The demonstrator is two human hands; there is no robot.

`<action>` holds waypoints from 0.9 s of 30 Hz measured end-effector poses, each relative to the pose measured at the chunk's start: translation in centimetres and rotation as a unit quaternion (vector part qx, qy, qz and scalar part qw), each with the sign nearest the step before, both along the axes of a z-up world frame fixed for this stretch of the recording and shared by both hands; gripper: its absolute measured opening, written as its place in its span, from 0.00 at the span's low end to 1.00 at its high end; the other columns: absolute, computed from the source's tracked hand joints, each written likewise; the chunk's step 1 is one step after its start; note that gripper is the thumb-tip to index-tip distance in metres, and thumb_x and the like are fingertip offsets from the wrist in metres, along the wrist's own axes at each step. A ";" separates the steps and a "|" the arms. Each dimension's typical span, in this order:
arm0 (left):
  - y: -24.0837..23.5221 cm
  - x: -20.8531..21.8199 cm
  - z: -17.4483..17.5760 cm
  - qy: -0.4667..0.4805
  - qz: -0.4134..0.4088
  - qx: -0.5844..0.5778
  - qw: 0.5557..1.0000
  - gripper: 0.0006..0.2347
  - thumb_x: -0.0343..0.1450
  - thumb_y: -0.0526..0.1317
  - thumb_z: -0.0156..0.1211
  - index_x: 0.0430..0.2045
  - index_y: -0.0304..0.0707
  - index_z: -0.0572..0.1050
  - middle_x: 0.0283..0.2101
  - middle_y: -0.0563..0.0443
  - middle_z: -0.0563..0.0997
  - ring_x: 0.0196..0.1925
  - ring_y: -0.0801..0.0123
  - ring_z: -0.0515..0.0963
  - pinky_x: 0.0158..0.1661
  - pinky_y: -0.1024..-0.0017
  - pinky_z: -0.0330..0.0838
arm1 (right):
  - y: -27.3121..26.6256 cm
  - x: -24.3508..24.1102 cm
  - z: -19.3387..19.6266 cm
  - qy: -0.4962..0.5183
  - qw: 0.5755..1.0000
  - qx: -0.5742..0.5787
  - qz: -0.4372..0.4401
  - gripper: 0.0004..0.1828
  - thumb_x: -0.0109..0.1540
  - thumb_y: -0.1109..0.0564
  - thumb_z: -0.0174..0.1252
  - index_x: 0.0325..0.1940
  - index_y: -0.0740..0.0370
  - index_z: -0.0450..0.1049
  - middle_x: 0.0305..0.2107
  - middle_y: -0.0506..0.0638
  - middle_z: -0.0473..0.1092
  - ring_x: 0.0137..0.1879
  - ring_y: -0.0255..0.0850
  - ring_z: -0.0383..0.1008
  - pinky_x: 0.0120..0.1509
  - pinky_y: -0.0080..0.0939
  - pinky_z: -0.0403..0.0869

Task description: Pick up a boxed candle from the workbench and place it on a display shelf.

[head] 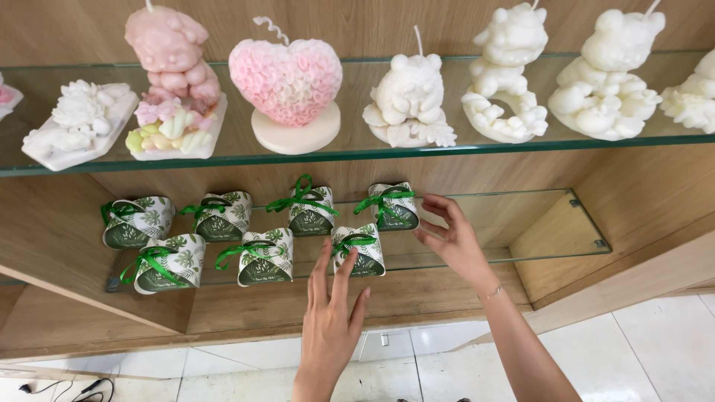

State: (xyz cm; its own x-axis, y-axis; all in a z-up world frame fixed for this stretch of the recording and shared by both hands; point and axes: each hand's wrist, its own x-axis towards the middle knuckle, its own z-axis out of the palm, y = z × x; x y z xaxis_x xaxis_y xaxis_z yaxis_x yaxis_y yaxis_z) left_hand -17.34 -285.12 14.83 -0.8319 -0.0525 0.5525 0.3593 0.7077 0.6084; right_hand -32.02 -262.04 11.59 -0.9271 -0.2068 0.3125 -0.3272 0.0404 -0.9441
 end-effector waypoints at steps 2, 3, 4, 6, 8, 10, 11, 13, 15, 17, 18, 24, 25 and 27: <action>0.5 1.0 0.2 0.002 0.023 0.027 0.999 0.27 0.68 0.36 0.64 0.64 0.42 0.64 0.72 0.35 0.56 0.67 0.37 0.67 0.52 0.52 0.74 | 1.0 2.0 -0.8 0.006 0.999 -0.019 -0.038 0.31 0.59 0.72 0.61 0.64 0.64 0.63 0.62 0.53 0.64 0.71 0.42 0.64 0.67 0.42 0.74; 1.0 1.4 0.3 0.005 0.046 0.057 0.997 0.28 0.68 0.35 0.64 0.64 0.39 0.64 0.72 0.34 0.55 0.67 0.36 0.67 0.52 0.53 0.74 | 1.7 3.1 -1.1 0.014 0.996 -0.036 -0.076 0.29 0.60 0.71 0.60 0.64 0.65 0.64 0.62 0.53 0.64 0.71 0.41 0.65 0.67 0.42 0.76; 1.8 1.7 -1.1 0.005 0.039 0.055 0.998 0.28 0.68 0.35 0.64 0.64 0.39 0.64 0.72 0.34 0.55 0.67 0.36 0.67 0.52 0.53 0.74 | 2.7 4.5 -1.8 0.014 0.996 -0.037 -0.084 0.29 0.60 0.71 0.60 0.64 0.65 0.64 0.62 0.53 0.64 0.71 0.41 0.65 0.67 0.42 0.76; 3.7 2.3 -3.8 0.080 0.022 0.181 0.980 0.23 0.71 0.34 0.62 0.62 0.35 0.64 0.71 0.35 0.60 0.67 0.45 0.74 0.60 0.59 0.77 | 4.9 7.7 -3.0 0.027 0.989 -0.071 -0.123 0.25 0.62 0.71 0.56 0.64 0.67 0.64 0.63 0.54 0.65 0.71 0.41 0.66 0.67 0.41 0.74; 6.3 2.8 -5.9 0.061 0.000 0.175 0.983 0.23 0.69 0.33 0.64 0.59 0.34 0.67 0.69 0.36 0.64 0.67 0.44 0.73 0.60 0.58 0.76 | 7.5 10.5 -4.7 -0.005 0.982 -0.063 -0.176 0.24 0.62 0.71 0.56 0.63 0.67 0.66 0.62 0.54 0.67 0.65 0.41 0.70 0.64 0.40 0.76; 9.0 3.1 -7.1 0.040 -0.030 0.171 0.984 0.22 0.67 0.32 0.65 0.56 0.34 0.69 0.67 0.37 0.68 0.67 0.44 0.72 0.60 0.56 0.74 | 10.4 13.5 -5.8 -0.037 0.970 -0.055 -0.234 0.22 0.62 0.70 0.55 0.61 0.67 0.67 0.61 0.53 0.69 0.60 0.41 0.73 0.61 0.39 0.77; 10.4 3.0 -7.3 0.014 -0.056 0.170 0.984 0.21 0.66 0.32 0.66 0.55 0.34 0.71 0.65 0.37 0.70 0.67 0.45 0.73 0.59 0.56 0.73 | 11.9 14.9 -6.1 -0.047 0.960 -0.031 -0.273 0.20 0.62 0.69 0.57 0.58 0.68 0.70 0.57 0.54 0.71 0.60 0.39 0.73 0.58 0.39 0.77; 13.2 2.8 -8.0 -0.014 -0.105 0.169 0.980 0.21 0.65 0.32 0.66 0.53 0.34 0.72 0.64 0.37 0.71 0.66 0.46 0.73 0.58 0.55 0.72 | 15.0 17.5 -6.4 -0.057 0.941 -0.009 -0.332 0.17 0.62 0.69 0.58 0.55 0.69 0.72 0.53 0.54 0.73 0.60 0.38 0.73 0.54 0.40 0.77; 16.1 2.5 -9.1 -0.036 -0.148 0.157 0.976 0.21 0.64 0.32 0.67 0.52 0.34 0.73 0.64 0.36 0.71 0.65 0.47 0.73 0.58 0.56 0.72 | 18.4 20.2 -6.6 -0.146 0.903 0.002 -0.404 0.13 0.62 0.66 0.58 0.52 0.67 0.75 0.49 0.51 0.77 0.49 0.38 0.79 0.51 0.40 0.80; 19.0 2.2 -10.0 -0.048 -0.179 0.148 0.971 0.20 0.64 0.33 0.67 0.52 0.35 0.74 0.64 0.37 0.71 0.65 0.48 0.73 0.58 0.56 0.72 | 21.6 22.7 -6.7 -0.142 0.882 0.005 -0.449 0.12 0.62 0.65 0.57 0.50 0.66 0.75 0.47 0.50 0.77 0.49 0.37 0.79 0.50 0.40 0.80; 20.6 2.1 -10.4 -0.058 -0.187 0.139 0.971 0.19 0.64 0.33 0.67 0.51 0.36 0.74 0.64 0.37 0.71 0.65 0.50 0.73 0.58 0.57 0.72 | 23.1 24.1 -6.7 -0.141 0.870 0.012 -0.472 0.10 0.62 0.64 0.57 0.48 0.66 0.76 0.45 0.50 0.78 0.49 0.36 0.79 0.48 0.40 0.81; 30.9 2.9 -12.9 -0.135 -0.285 0.088 0.945 0.17 0.66 0.36 0.65 0.50 0.39 0.75 0.63 0.44 0.72 0.65 0.53 0.72 0.58 0.58 0.71 | 31.2 31.5 -7.0 -0.215 0.800 0.038 -0.559 0.09 0.63 0.61 0.56 0.45 0.63 0.79 0.39 0.49 0.81 0.48 0.37 0.83 0.47 0.38 0.79; 32.7 3.2 -13.2 -0.138 -0.300 0.085 0.940 0.17 0.66 0.36 0.65 0.50 0.39 0.75 0.63 0.44 0.72 0.65 0.53 0.72 0.58 0.58 0.71 | 32.5 32.6 -7.1 -0.217 0.791 0.035 -0.571 0.09 0.63 0.61 0.56 0.45 0.63 0.79 0.39 0.49 0.81 0.48 0.37 0.83 0.47 0.38 0.79; 36.4 4.2 -14.0 -0.218 -0.343 0.025 0.913 0.16 0.67 0.37 0.64 0.49 0.42 0.76 0.64 0.46 0.69 0.66 0.55 0.71 0.57 0.59 0.71 | 35.1 35.3 -7.5 -0.249 0.777 0.026 -0.578 0.09 0.64 0.60 0.56 0.45 0.62 0.79 0.39 0.50 0.82 0.47 0.38 0.83 0.46 0.39 0.79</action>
State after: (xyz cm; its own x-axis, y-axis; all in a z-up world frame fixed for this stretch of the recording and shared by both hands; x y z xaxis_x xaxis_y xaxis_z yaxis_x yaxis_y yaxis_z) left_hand -13.15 -248.75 0.81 -0.8191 0.5474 0.1717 0.4237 0.3754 0.8244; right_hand 3.28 -226.95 4.08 -0.5067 0.8530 -0.1254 0.3616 0.0782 -0.9291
